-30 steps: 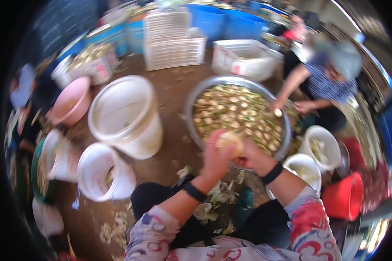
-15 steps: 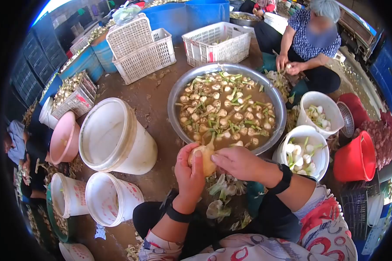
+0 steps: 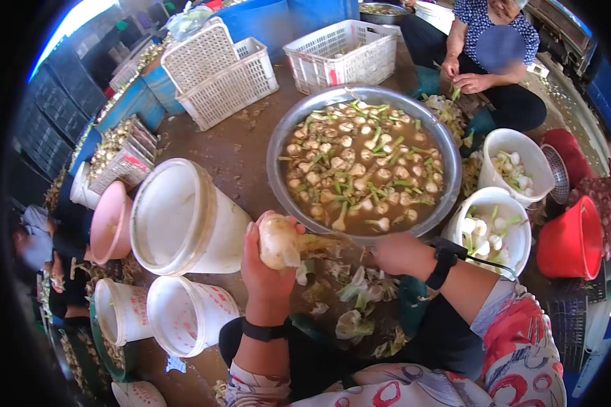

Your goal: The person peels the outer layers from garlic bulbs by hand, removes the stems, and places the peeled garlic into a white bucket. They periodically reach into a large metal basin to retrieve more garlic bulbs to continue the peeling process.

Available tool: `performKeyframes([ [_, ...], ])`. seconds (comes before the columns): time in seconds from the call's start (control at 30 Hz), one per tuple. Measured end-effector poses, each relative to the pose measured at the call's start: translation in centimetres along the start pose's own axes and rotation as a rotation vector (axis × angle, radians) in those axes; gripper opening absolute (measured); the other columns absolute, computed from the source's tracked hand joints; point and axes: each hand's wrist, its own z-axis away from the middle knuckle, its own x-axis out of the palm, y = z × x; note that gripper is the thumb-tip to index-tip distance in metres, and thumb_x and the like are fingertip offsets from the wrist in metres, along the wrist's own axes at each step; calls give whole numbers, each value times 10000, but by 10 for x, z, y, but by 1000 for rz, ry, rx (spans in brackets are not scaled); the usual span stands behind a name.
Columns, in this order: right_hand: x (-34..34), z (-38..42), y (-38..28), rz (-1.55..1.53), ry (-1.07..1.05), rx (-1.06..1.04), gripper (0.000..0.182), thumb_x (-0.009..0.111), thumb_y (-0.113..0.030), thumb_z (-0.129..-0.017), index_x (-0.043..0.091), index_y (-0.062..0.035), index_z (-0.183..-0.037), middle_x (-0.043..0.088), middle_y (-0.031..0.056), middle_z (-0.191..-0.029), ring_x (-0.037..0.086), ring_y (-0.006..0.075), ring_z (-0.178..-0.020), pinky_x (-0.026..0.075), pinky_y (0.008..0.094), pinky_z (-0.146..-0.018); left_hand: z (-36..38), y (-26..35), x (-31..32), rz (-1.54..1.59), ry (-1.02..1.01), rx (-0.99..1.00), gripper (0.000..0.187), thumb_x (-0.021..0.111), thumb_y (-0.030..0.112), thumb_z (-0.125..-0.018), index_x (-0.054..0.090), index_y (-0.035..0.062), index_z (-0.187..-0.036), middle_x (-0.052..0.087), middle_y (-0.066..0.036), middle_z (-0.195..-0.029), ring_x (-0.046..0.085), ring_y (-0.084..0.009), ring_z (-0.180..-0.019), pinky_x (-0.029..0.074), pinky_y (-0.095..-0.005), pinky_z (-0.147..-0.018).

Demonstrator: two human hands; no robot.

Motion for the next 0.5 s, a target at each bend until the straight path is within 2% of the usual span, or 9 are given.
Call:
performKeyframes([
  [0.03, 1, -5, -1, -2, 16, -15, 233, 461, -222, -760, 534, -17, -675, 545, 192, -642, 545, 356, -641, 415, 439, -584, 2, 5, 0, -7, 16, -5, 350, 271, 277, -892, 439, 17, -1055, 540, -159, -902, 529, -257, -843, 433, -375, -764],
  [0.07, -10, 0, -8, -142, 126, 22, 260, 467, -249, -769, 534, -17, -672, 545, 190, -646, 546, 349, -638, 415, 435, -578, 5, 7, 1, -12, 33, -13, 354, 264, 277, -894, 440, 14, -1052, 541, -160, -906, 530, -261, -836, 435, -373, -758],
  [0.1, -18, 7, -15, -282, 222, 61, 289, 473, -276, -777, 533, -16, -668, 546, 188, -649, 547, 342, -636, 415, 432, -572, 7, 4, 0, -232, 47, 45, 347, 287, 274, -892, 447, 5, -1044, 543, -158, -907, 533, -260, -827, 439, -361, -747],
  [0.13, -31, 14, -24, -284, 212, 58, 289, 473, -276, -777, 533, -16, -668, 546, 188, -649, 547, 342, -636, 415, 432, -572, 11, -2, 0, -446, 61, 93, 342, 311, 271, -890, 454, -4, -1035, 544, -156, -907, 536, -259, -818, 443, -350, -735],
  [0.2, -62, 20, -43, -581, 509, -1, 334, 457, -321, -799, 532, -19, -676, 547, 188, -659, 538, 351, -639, 411, 434, -570, 15, -10, 3, -499, 53, 100, 308, 361, 239, -876, 467, -11, -1021, 547, -134, -904, 535, -220, -809, 441, -316, -728],
  [0.23, -66, 24, -49, -579, 514, 12, 334, 457, -321, -799, 532, -19, -676, 547, 188, -659, 538, 351, -639, 411, 434, -570, 17, -14, 6, -555, 46, 112, 278, 411, 208, -862, 479, -19, -1006, 549, -112, -900, 533, -181, -800, 439, -283, -720],
  [0.3, -64, 30, -56, -598, 504, -202, 345, 425, -320, -818, 532, -20, -684, 548, 182, -653, 529, 359, -628, 410, 439, -573, 21, -20, 7, -621, 34, 120, 242, 476, 169, -838, 500, -20, -987, 552, -68, -896, 523, -108, -786, 426, -227, -705],
  [0.43, -54, 31, -52, -541, 476, -296, 324, 414, -292, -818, 526, -17, -687, 542, 180, -634, 526, 365, -621, 408, 441, -573, 28, -21, 4, -810, 38, 109, 222, 496, 166, -819, 537, -14, -944, 558, -76, -879, 527, -124, -787, 422, -238, -705],
  [0.5, -49, 32, -54, -446, 497, -259, 286, 425, -246, -798, 524, -14, -663, 542, 174, -627, 529, 357, -619, 409, 437, -566, 30, -23, 5, -1154, 49, 222, 210, 510, 169, -801, 568, -12, -891, 565, -87, -865, 534, -147, -775, 420, -254, -706],
])
